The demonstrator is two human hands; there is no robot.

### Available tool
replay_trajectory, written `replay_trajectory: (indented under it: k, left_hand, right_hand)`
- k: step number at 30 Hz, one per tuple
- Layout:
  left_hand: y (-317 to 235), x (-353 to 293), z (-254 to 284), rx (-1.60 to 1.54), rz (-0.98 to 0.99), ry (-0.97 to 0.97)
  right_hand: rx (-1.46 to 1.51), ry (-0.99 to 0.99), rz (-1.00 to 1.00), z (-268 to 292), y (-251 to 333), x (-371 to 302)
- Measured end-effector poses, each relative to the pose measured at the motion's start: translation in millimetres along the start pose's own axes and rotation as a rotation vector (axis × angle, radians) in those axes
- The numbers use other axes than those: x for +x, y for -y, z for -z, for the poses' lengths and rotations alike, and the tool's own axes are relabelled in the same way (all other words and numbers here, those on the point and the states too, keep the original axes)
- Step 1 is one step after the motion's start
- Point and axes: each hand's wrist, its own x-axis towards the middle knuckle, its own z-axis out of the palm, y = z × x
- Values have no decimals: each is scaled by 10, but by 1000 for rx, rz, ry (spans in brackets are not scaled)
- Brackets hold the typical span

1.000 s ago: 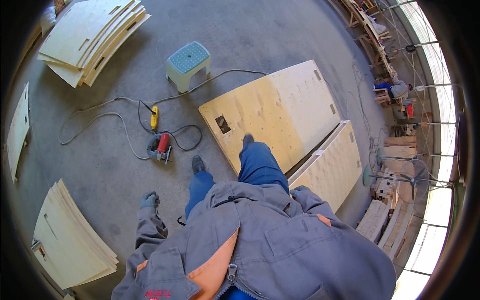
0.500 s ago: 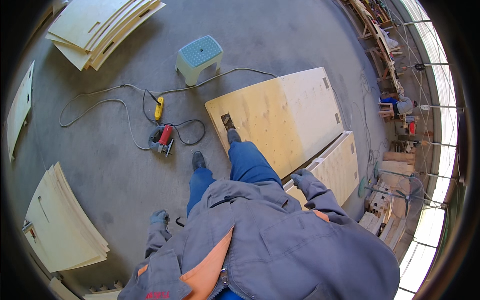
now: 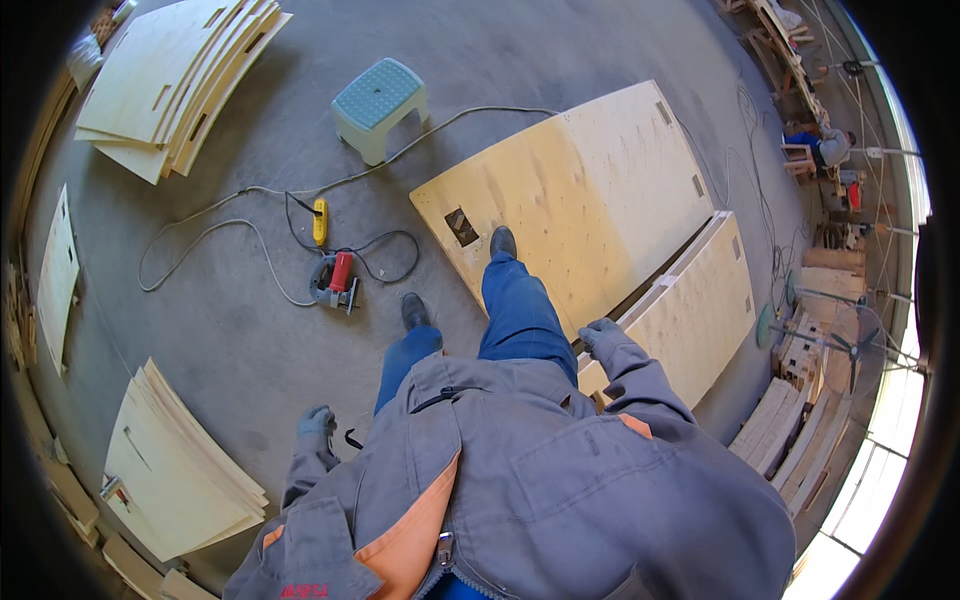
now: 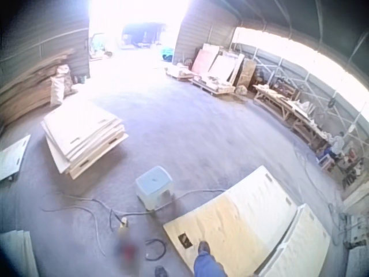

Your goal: The person uses a jigsaw to cut rectangular openings in a large plywood board. They cut one opening, then flip the board over to cut another opening on the opposite side.

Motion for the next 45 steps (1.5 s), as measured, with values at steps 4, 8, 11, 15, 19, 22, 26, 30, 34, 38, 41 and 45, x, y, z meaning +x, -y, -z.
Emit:
replay_trajectory:
  k: [4,8,11,15,19,22,26,30,34,38,41,45]
  left_hand:
    - [-627,177,-258,-101,-46,-7]
    - [-1021,108,-581,-55,-139,11]
    - [-843,151,-494,-47,-125,42]
    - [-410,-57,-193,76,-12,45]
    - [54,-84,121,197,118,147]
    - [52,-248,-21,461,-90,167]
    - [325,-98,-114,86,16,63]
    - [49,-45,-194,-54,46,16]
    - [-298,191,-66,-48,4,82]
    - [-653,114,-80,-25,-2,-74]
    - [-916,6,-232,6,8,-151]
    - [-1340,-231,-466,31,62,-5]
  right_hand:
    - [42,37,-90,64,-50,-150]
    - [36,-1,-163,-3,-330,-334]
    - [8,9,-150,-178,-340,-429]
    - [21,19,-89,-270,-417,-620]
    - [-52,3,-93,-278,-204,-811]
    - [-112,17,-79,-135,-183,-693]
    - [-22,-4,-68,-276,-28,-514]
    - [-35,27,48,-427,-2,-429]
    - [-96,42,60,-564,-249,-146]
    - [-24,62,0,-600,-214,-121]
    - [-79,190,-45,-489,-160,-69]
    - [-49,191,-58,-573,-405,238]
